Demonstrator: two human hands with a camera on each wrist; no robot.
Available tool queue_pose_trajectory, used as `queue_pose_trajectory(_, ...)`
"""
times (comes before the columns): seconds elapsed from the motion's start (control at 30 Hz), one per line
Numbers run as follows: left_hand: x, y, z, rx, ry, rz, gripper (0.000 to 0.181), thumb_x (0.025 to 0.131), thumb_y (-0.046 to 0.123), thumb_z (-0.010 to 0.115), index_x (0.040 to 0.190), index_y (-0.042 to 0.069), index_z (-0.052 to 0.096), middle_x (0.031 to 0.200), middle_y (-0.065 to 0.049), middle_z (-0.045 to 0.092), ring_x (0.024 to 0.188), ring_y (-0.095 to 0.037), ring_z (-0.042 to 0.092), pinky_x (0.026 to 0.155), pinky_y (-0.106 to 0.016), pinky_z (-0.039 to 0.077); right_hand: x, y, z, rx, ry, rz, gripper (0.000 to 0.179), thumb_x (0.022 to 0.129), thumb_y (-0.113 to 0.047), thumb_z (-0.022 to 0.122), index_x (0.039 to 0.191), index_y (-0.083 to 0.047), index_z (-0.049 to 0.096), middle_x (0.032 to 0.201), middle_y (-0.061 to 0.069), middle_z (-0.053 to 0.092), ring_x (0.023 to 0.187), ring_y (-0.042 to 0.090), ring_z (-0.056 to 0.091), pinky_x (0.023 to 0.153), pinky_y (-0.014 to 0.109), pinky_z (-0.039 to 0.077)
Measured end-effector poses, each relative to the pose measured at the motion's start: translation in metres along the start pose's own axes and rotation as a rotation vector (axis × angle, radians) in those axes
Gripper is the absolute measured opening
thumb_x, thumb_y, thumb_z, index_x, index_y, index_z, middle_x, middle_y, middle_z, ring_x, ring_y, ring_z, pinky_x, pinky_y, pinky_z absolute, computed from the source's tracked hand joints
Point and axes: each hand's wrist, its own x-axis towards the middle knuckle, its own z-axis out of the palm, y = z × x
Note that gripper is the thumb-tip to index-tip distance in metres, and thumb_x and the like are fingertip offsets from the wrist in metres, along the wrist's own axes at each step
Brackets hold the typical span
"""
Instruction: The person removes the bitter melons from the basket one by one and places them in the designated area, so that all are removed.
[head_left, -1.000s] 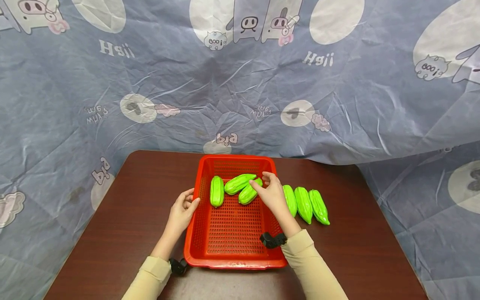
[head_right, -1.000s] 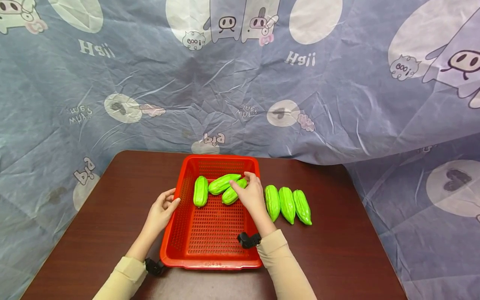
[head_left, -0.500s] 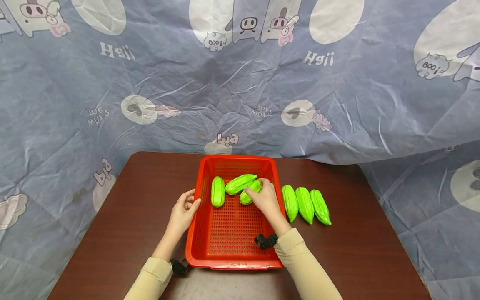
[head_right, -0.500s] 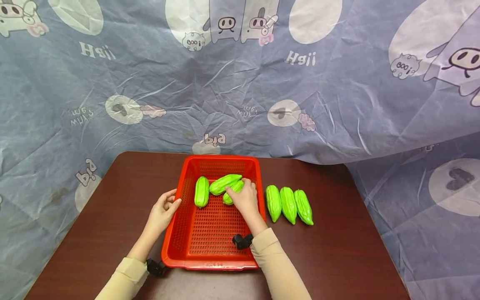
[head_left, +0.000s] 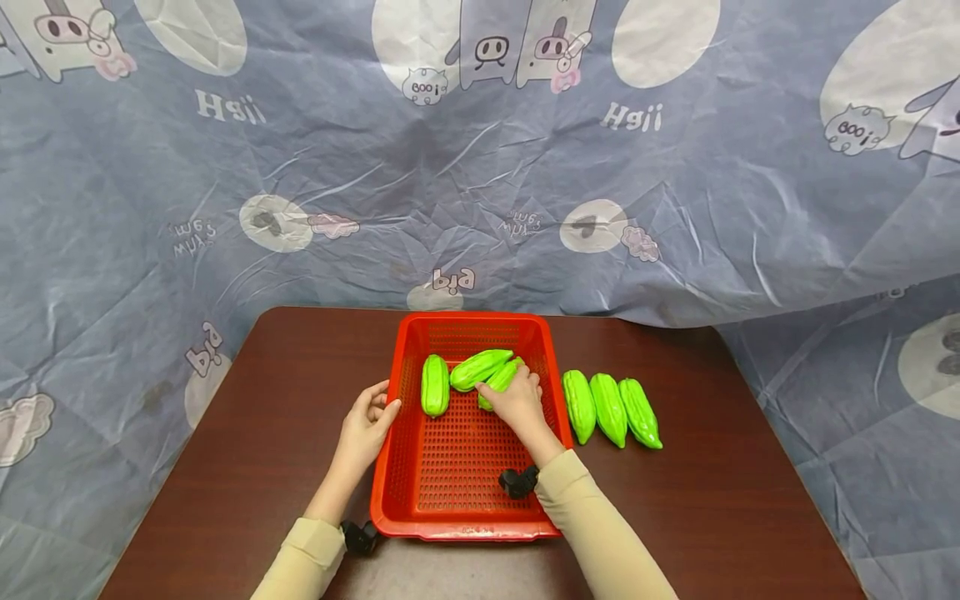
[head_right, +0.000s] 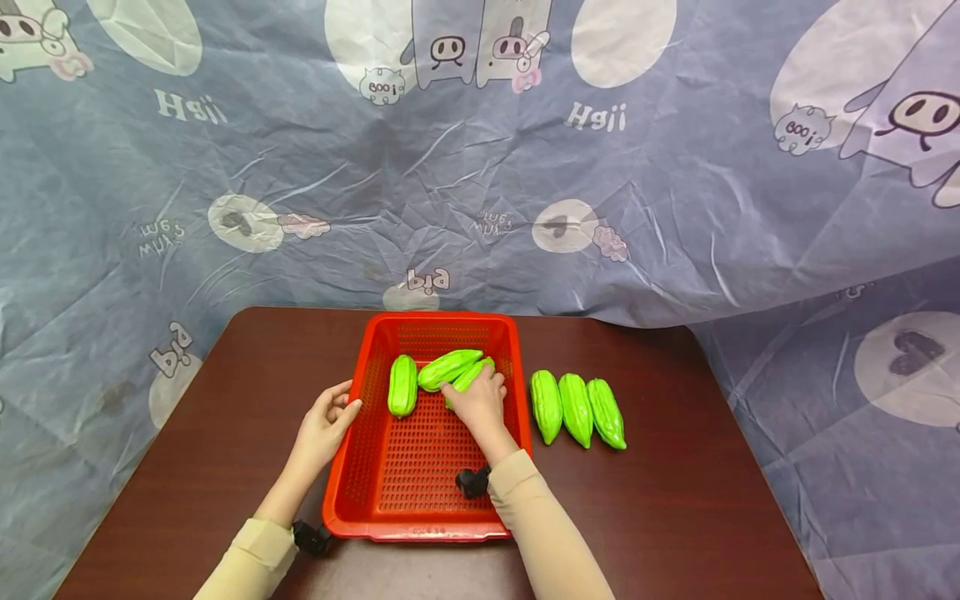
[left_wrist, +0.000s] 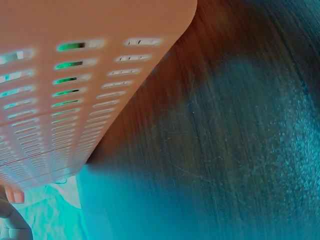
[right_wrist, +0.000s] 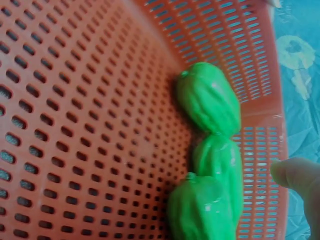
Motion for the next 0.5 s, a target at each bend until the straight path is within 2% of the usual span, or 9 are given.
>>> queue_pose_trajectory(0.17,-0.001,-0.001,0.000,-0.001,0.003,0.001,0.049,0.099,0.024,0.062,0.143,0.007,0.048,0.115,-0.014,0.059,0.071,-0.010,0.050,0.060,-0.023,0.042,0.004,0.002,0.011,-0.053,0.011,0.049,0.097,0.085,-0.045,0.073,0.147,0.013,0.025,0.138,0.038,0.037,0.127,0.055,0.040,0.103,0.056,0.040)
queue_pose_trajectory(0.5,-0.001,0.001,-0.001,-0.004,0.002,0.018,0.050,0.099,0.024,0.061,0.143,0.006,0.047,0.115,-0.014,0.059,0.072,-0.010,0.049,0.060,-0.023,0.042,0.005,0.000,0.018,-0.061,0.062,0.079,0.087,0.086,-0.042,0.073,0.137,0.016,0.033,0.125,0.038,0.044,0.114,0.053,0.048,0.094,0.055,0.046)
